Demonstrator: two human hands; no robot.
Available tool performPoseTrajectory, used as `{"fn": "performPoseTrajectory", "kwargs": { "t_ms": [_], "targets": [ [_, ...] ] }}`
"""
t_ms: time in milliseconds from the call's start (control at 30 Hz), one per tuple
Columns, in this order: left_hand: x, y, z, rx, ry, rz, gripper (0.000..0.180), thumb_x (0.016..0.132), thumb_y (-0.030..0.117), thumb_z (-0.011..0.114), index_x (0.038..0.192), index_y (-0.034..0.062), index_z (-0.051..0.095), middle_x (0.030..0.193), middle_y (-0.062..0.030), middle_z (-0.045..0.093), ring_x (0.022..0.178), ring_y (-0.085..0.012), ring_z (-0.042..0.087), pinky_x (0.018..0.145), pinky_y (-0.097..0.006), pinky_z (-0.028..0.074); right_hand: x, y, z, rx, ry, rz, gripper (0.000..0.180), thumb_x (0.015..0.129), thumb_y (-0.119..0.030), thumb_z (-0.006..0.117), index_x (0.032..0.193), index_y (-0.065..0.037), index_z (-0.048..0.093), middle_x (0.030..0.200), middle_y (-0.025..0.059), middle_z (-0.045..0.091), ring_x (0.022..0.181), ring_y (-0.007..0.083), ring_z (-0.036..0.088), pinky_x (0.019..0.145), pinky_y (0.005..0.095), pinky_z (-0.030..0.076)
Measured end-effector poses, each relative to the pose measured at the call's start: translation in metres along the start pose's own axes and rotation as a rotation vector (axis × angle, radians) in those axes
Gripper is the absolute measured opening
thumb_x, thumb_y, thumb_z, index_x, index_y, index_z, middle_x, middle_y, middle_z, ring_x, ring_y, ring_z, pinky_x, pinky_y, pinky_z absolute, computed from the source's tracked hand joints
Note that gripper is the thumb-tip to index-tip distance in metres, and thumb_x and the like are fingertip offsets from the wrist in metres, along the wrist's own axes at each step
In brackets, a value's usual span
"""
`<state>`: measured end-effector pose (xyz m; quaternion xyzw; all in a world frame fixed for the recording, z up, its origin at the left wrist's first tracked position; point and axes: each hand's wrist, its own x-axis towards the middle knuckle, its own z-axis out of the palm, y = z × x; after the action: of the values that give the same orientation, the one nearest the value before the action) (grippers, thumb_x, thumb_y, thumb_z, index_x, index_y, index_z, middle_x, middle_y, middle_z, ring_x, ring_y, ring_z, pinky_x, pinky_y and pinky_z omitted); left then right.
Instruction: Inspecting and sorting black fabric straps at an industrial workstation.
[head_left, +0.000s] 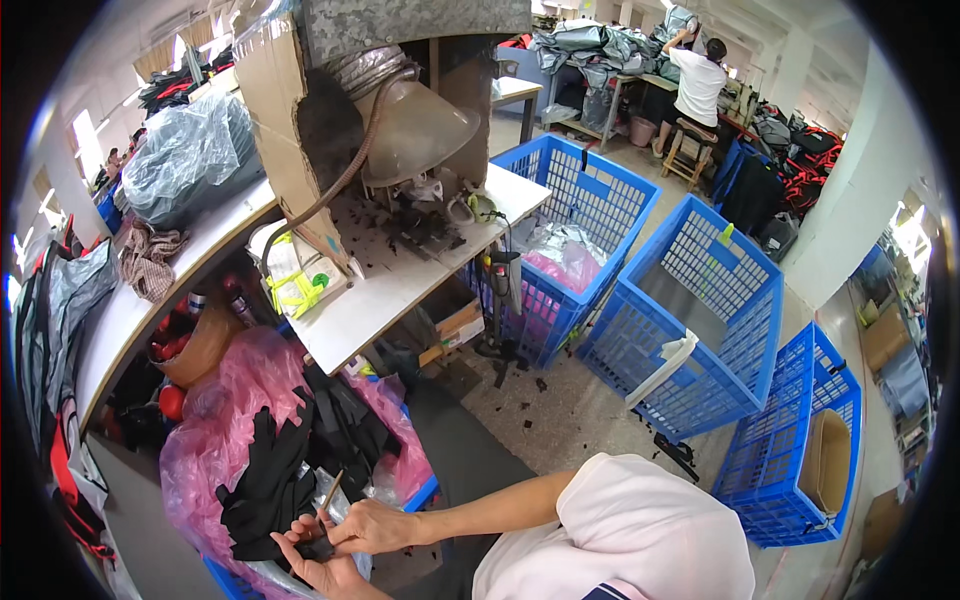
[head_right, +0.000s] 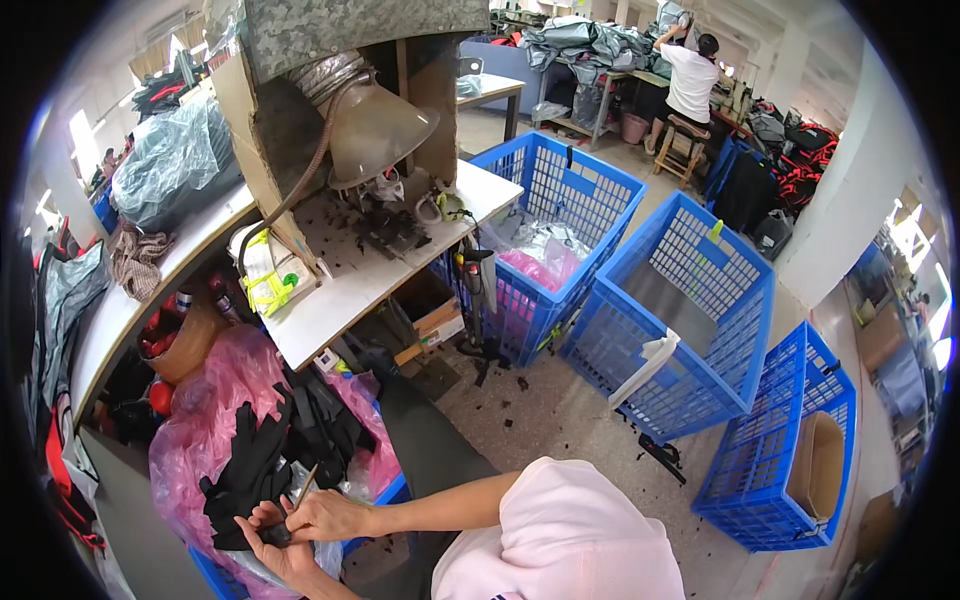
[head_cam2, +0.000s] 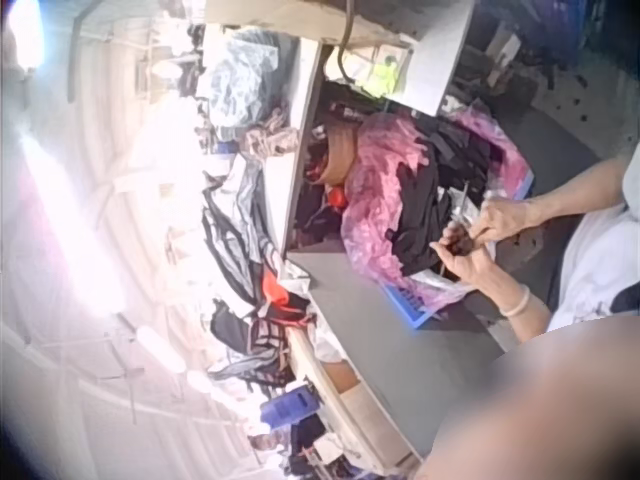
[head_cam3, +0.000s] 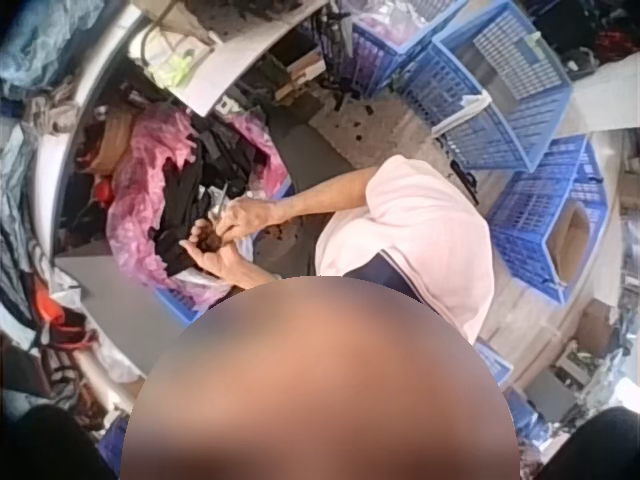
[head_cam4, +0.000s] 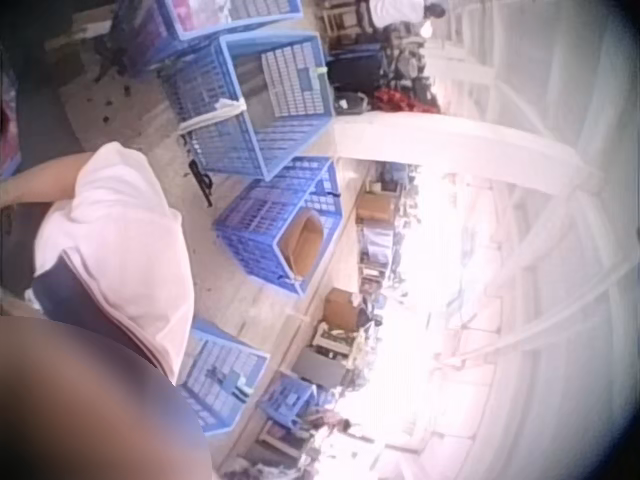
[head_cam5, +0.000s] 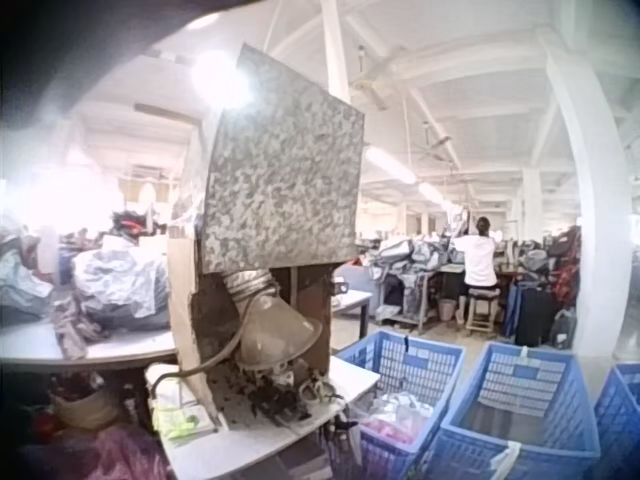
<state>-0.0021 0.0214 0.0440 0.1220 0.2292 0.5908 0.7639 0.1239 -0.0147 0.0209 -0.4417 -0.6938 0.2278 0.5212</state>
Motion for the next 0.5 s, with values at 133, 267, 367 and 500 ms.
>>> {"fn": "performPoseTrajectory", "kwargs": {
  "t_ms": [133, 267, 367, 500],
  "targets": [
    [0.003, -0.021, 0.009, 0.082, 0.017, 0.033, 0.036, 0.089, 0.033, 0.058, 0.064, 0.0086, 0.048, 0.071, -0.0026, 0.057, 0.085, -0.0193, 0.061, 0.089, -0.037, 0.047, 0.008, -0.010, -0.010, 0.970, -0.122, 0.665, 0.021, 0.086, -0.026, 0.062, 0.076, -0.007, 0.063, 0.052, -0.0009, 0.051, 0.040, 0.0037, 0.045, 0.033, 0.0209, 0.029],
    [-0.006, -0.015, 0.018, 0.185, -0.249, 0.069, 0.039, 0.095, 0.029, 0.045, 0.063, 0.0083, 0.039, 0.071, -0.0035, 0.054, 0.095, -0.0251, 0.061, 0.095, -0.045, 0.043, 0.001, -0.017, -0.012, 1.689, -0.486, 0.911, 0.027, 0.092, -0.036, 0.052, 0.081, -0.012, 0.054, 0.055, 0.0068, 0.057, 0.029, 0.0055, 0.030, 0.027, 0.0197, 0.020],
    [-0.007, -0.012, 0.019, 0.112, -0.594, 0.046, 0.037, 0.095, 0.026, 0.037, 0.063, 0.0085, 0.034, 0.074, -0.0064, 0.057, 0.103, -0.0301, 0.059, 0.100, -0.052, 0.036, 0.003, -0.020, -0.011, 1.476, -0.502, 0.811, 0.024, 0.094, -0.032, 0.044, 0.097, -0.009, 0.050, 0.063, 0.0110, 0.062, 0.028, 0.0093, 0.038, 0.025, 0.0211, 0.021],
    [-0.009, -0.027, 0.021, 0.359, -0.103, 0.022, 0.035, 0.093, 0.027, 0.043, 0.063, 0.0083, 0.036, 0.081, -0.0091, 0.061, 0.110, -0.0331, 0.055, 0.103, -0.049, 0.031, 0.009, 0.008, -0.007, 0.583, -0.406, 0.543, 0.028, 0.091, -0.026, 0.046, 0.108, -0.005, 0.051, 0.076, 0.0122, 0.064, 0.042, 0.0220, 0.059, 0.028, 0.0288, 0.037]
  ]
}}
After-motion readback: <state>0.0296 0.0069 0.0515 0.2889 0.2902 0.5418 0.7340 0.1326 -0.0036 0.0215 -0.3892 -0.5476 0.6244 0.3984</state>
